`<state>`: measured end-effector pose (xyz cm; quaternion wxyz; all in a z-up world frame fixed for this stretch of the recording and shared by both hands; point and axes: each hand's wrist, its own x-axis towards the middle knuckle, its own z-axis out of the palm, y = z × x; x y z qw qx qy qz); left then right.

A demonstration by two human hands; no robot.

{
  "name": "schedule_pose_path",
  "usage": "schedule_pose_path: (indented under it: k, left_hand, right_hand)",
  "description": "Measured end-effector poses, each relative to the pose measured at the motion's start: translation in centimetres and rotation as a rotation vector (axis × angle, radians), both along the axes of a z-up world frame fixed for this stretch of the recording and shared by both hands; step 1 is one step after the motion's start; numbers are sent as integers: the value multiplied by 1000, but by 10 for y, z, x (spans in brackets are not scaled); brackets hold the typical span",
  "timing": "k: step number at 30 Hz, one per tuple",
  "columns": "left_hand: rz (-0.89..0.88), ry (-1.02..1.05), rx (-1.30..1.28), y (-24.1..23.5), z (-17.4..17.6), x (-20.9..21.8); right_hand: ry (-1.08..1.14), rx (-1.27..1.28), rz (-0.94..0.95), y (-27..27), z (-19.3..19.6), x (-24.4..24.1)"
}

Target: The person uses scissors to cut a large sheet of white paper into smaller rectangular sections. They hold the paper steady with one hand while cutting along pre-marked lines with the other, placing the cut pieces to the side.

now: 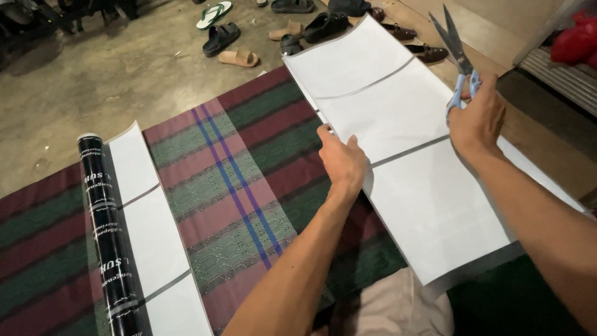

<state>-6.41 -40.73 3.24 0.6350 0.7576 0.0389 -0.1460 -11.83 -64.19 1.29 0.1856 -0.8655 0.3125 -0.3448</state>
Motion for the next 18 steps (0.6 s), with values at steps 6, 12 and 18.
schedule_pose_path:
  k: [6,12,18]
  left_hand:
    - [-36,-3,63,-3,-7,2]
    - [-24,-172,143,1,-21,12]
    - [200,-569,193,62,-40,46]
  right_hand:
    - [49,35,-21,-16,-11,5]
    - [71,87,-93,-23,-29,8]
    - [-54,-141,62,46,-3,28]
